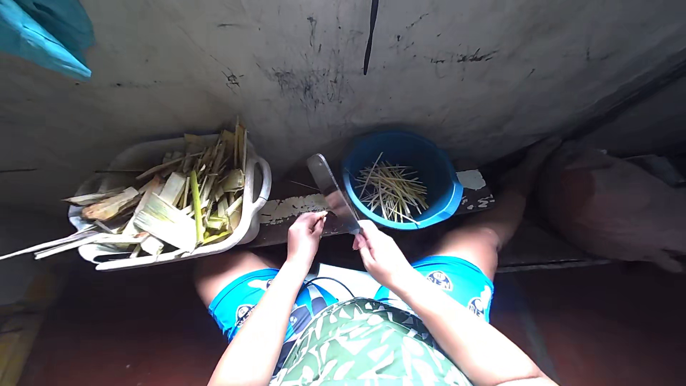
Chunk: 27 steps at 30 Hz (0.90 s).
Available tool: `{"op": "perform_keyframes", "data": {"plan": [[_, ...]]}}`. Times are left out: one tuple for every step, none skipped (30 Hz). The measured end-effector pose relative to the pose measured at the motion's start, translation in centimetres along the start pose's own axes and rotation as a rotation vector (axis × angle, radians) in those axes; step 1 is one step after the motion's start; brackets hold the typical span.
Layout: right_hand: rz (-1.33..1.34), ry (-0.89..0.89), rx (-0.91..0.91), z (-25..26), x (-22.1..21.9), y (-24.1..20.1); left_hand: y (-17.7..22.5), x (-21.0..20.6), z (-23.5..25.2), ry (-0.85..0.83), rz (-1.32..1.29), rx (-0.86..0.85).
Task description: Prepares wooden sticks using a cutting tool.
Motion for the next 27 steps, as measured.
{"op": "perform_keyframes", "data": {"plan": [[-0.048, -0.03, -0.012, 0.0, -0.6, -0.2, -0.1, -0.3, -0.1, 0.023, 0.023, -0.02], [-0.082, -0.049, -0.016, 0.0, -1.0, -0.3, -0.2, -0.5, -0.2, 0.045, 0.03, -0.036], [-0.112, -0.058, -0.021, 0.0, -1.3, -0.4, -0.3, -0.6, -0.3, 0.054, 0.029, -0.036], [-0.135, -0.07, -0.033, 0.1, -1.6, -0.5, -0.4, -0.6, -0.3, 0.052, 0.026, -0.026], [-0.152, -0.081, -0.046, 0.1, -1.7, -0.5, -0.5, -0.6, -0.3, 0.048, 0.025, -0.017], [-0.161, -0.078, -0.048, 0.1, -1.8, -0.6, -0.6, -0.5, -0.2, 0.048, 0.025, -0.016], [-0.167, -0.058, -0.035, 0.1, -1.8, -0.8, -0.6, -0.5, -0.2, 0.052, 0.03, -0.019], [-0.169, -0.023, -0.005, 0.1, -1.7, -1.0, -0.6, -0.4, -0.2, 0.062, 0.039, -0.03], [-0.163, 0.012, 0.03, 0.0, -1.6, -1.3, -0.6, -0.4, -0.2, 0.068, 0.054, -0.041], [-0.157, 0.047, 0.068, -0.2, -1.6, -1.5, -0.5, -0.4, -0.3, 0.067, 0.07, -0.049], [-0.15, 0.075, 0.095, -0.2, -1.6, -1.6, -0.6, -0.5, -0.3, 0.061, 0.083, -0.057], [-0.146, 0.082, 0.1, -0.2, -1.7, -1.7, -0.6, -0.5, -0.4, 0.055, 0.087, -0.057], [-0.154, 0.061, 0.077, -0.2, -2.0, -1.6, -0.5, -0.5, -0.4, 0.057, 0.082, -0.049], [-0.172, 0.013, 0.03, 0.0, -2.3, -1.5, -0.5, -0.5, -0.5, 0.064, 0.068, -0.037], [-0.184, -0.051, -0.027, 0.2, -2.5, -1.4, -0.6, -0.6, -0.5, 0.063, 0.04, -0.025], [-0.188, -0.091, -0.062, 0.3, -2.7, -1.3, -0.7, -0.6, -0.5, 0.064, 0.022, -0.023], [-0.191, -0.1, -0.073, 0.4, -2.9, -1.2, -0.7, -0.5, -0.5, 0.068, 0.013, -0.027], [-0.196, -0.095, -0.074, 0.4, -2.9, -1.2, -0.7, -0.5, -0.5, 0.068, 0.007, -0.028], [-0.198, -0.09, -0.071, 0.3, -2.9, -1.3, -0.8, -0.5, -0.6, 0.068, 0.0, -0.029], [-0.2, -0.085, -0.065, 0.3, -2.9, -1.3, -0.8, -0.6, -0.7, 0.068, -0.007, -0.028], [-0.201, -0.076, -0.055, 0.2, -2.8, -1.4, -0.8, -0.5, -0.6, 0.069, -0.012, -0.029], [-0.2, -0.06, -0.039, 0.1, -2.7, -1.5, -0.6, -0.5, -0.6, 0.073, -0.012, -0.033], [-0.2, -0.044, -0.025, 0.1, -2.7, -1.5, -0.5, -0.4, -0.6, 0.074, -0.007, -0.036], [-0.196, -0.031, -0.014, 0.0, -2.6, -1.6, -0.3, -0.4, -0.5, 0.078, 0.003, -0.038], [-0.188, -0.021, -0.007, -0.1, -2.6, -1.5, -0.3, -0.4, -0.5, 0.086, 0.011, -0.042], [-0.171, -0.02, -0.01, -0.1, -2.6, -1.4, -0.3, -0.4, -0.5, 0.097, 0.016, -0.048], [-0.149, -0.026, -0.021, 0.0, -2.6, -1.3, -0.3, -0.4, -0.5, 0.107, 0.019, -0.057]]}}
Point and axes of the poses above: each hand's wrist, its own z-axis towards the middle knuckle, its own x-axis out of the back of the hand, y = z × x, the point moved 5 cm from there along z, towards the middle knuckle, and after that the axes turned 9 degrees about -y, right-handed, at the moved point
